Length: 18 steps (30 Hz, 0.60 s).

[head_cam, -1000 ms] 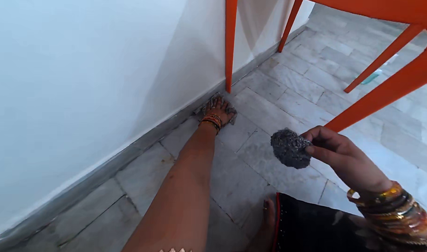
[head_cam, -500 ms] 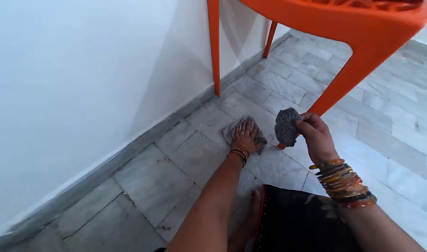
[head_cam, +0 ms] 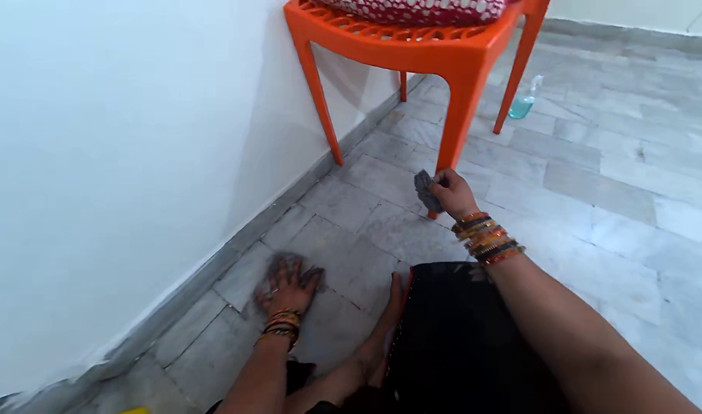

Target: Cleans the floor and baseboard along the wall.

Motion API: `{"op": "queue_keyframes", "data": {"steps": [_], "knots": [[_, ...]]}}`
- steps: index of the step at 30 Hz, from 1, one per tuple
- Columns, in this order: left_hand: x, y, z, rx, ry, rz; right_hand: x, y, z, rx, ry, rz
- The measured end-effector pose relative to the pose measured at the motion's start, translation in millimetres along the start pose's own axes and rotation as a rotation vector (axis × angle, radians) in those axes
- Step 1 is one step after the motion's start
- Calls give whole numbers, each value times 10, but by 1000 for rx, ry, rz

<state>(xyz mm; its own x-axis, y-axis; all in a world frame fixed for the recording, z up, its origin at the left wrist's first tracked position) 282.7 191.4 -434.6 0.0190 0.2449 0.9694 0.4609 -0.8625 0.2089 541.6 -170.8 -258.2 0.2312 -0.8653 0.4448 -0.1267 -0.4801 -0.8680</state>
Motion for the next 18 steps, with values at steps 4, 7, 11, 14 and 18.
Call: {"op": "queue_keyframes", "data": {"steps": [4,7,11,14,18], "knots": [[0,-347,-381,92,-52,-38,81,-21,-22,-7,0,38],[-95,-138,-426,62,-82,-75,102,-58,-33,-5,-23,107],[-256,481,-427,-218,-78,-2,99,-197,-65,41,-56,180],[-321,990,-418,-391,-64,39,101,-298,-145,91,-90,219],[-436,1731,-206,-571,-157,113,133,-360,-194,102,-124,249]]}}
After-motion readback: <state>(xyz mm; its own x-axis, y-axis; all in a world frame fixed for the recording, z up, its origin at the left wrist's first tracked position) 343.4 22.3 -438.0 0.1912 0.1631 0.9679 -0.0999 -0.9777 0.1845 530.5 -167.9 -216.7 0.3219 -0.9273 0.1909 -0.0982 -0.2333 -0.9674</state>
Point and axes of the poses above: each hand's wrist, its own z-axis towards the middle knuckle, its own x-axis out of the back of the hand, y = z × x, the point moved 8 cm from there along z, towards the middle knuckle, and after that the axes turned 14 degrees about -x, right-handed, at the moved point
